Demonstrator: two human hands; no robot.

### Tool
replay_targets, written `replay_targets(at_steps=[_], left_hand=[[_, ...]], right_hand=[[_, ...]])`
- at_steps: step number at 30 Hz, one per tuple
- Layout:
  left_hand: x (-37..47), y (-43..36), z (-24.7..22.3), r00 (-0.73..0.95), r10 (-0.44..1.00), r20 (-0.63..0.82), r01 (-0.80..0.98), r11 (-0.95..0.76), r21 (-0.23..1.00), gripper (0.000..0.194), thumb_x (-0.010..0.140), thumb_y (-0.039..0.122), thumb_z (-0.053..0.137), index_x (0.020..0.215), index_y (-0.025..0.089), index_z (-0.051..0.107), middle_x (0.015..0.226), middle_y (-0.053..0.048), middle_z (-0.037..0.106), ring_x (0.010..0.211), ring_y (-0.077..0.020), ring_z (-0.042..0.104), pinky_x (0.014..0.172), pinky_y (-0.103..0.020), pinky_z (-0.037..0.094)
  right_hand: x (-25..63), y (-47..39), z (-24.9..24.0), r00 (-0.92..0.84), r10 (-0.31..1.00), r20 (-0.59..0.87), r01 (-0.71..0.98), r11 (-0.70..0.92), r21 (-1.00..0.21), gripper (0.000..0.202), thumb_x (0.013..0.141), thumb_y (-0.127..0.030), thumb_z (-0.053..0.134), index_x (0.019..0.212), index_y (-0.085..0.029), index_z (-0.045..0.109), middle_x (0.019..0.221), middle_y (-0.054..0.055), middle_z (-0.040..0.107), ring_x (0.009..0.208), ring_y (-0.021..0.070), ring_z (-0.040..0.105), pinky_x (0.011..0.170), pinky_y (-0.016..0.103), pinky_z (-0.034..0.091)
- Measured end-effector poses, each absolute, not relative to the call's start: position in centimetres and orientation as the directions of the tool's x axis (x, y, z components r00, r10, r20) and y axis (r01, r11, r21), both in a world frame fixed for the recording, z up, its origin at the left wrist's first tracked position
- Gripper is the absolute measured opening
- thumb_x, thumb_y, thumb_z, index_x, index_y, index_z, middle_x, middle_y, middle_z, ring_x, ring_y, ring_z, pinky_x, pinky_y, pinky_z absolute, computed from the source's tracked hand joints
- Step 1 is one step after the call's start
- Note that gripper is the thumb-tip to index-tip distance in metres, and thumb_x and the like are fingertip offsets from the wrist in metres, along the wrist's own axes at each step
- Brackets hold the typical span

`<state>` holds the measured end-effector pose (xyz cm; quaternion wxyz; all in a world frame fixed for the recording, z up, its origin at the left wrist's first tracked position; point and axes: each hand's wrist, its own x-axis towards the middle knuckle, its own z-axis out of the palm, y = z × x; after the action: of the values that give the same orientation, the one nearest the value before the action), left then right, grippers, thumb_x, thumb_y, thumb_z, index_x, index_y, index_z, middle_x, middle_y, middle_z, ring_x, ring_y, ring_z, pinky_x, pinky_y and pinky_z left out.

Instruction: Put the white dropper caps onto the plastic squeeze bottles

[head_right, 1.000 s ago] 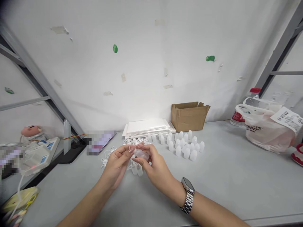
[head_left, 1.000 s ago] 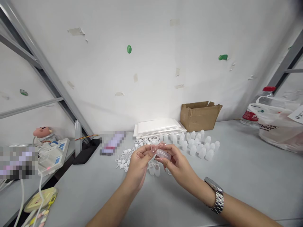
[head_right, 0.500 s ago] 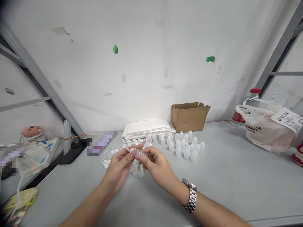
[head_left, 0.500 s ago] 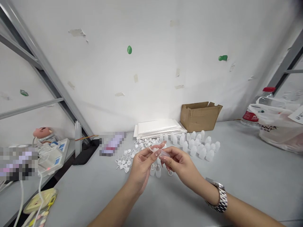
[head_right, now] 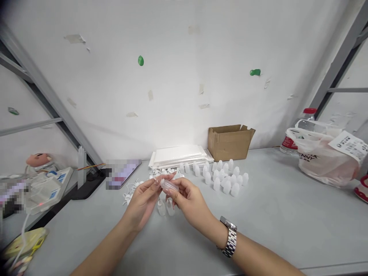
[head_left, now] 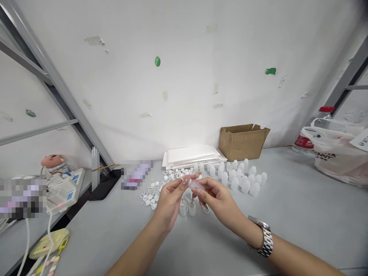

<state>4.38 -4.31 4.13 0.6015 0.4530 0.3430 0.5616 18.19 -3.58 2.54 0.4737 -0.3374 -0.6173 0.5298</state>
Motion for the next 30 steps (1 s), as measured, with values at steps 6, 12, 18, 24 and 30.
replay_targets(at_steps=[6,12,18,24,30], left_hand=[[4.4,-4.9,5.0,0.161,0.984,0.082,-0.392,-0.012,0.920,0.022,0.075,0.033,0.062,0.087,0.017,0.071,0.110,-0.010,0.064,0.117,-0.0276,0.046,0.099,-0.039,0.030],[4.7,-5.1,4.7,0.143,0.985,0.099,-0.466,-0.022,0.885,0.015,0.075,0.027,0.061,0.079,0.017,0.071,0.105,-0.009,0.067,0.119,-0.0264,0.045,0.101,-0.040,0.029],[5.1,-5.7,4.9,0.175,0.976,0.132,-0.447,-0.041,0.893,0.011,0.072,0.022,0.065,0.082,0.020,0.070,0.110,-0.007,0.065,0.123,-0.0268,0.039,0.099,-0.039,0.033],[4.6,-5.5,4.9,0.210,0.969,0.127,-0.436,-0.023,0.900,0.010,0.072,0.025,0.066,0.077,0.019,0.071,0.108,-0.008,0.066,0.120,-0.0284,0.042,0.100,-0.041,0.030],[4.1,-4.7,4.4,0.130,0.991,0.032,-0.490,0.036,0.871,0.014,0.072,0.028,0.065,0.077,0.017,0.071,0.112,-0.008,0.064,0.122,-0.0280,0.040,0.101,-0.041,0.029]], right_hand=[[18.3,-4.1,1.8,-0.226,0.846,0.483,0.147,0.519,-0.842,0.013,0.083,-0.029,0.052,0.091,-0.019,0.056,0.071,0.001,0.058,0.059,0.0116,0.051,0.055,0.026,0.044],[18.2,-4.4,0.8,-0.210,0.632,0.746,0.331,0.764,-0.554,0.025,0.085,-0.017,0.050,0.109,-0.020,0.049,0.088,0.007,0.063,0.075,0.0167,0.057,0.069,0.031,0.048],[18.2,-4.9,1.5,-0.150,0.621,0.769,0.258,0.776,-0.576,0.020,0.082,-0.015,0.053,0.101,-0.020,0.054,0.084,0.006,0.064,0.072,0.0158,0.057,0.065,0.030,0.047],[18.7,-3.8,3.8,-0.492,0.848,0.195,-0.155,0.135,-0.979,0.021,0.077,-0.037,0.060,0.075,-0.015,0.056,0.058,-0.002,0.055,0.043,0.0069,0.045,0.040,0.021,0.036],[18.8,-3.8,3.2,-0.345,0.875,0.338,0.092,0.390,-0.916,0.017,0.079,-0.034,0.058,0.086,-0.018,0.057,0.063,-0.002,0.055,0.058,0.0109,0.051,0.056,0.024,0.042]])
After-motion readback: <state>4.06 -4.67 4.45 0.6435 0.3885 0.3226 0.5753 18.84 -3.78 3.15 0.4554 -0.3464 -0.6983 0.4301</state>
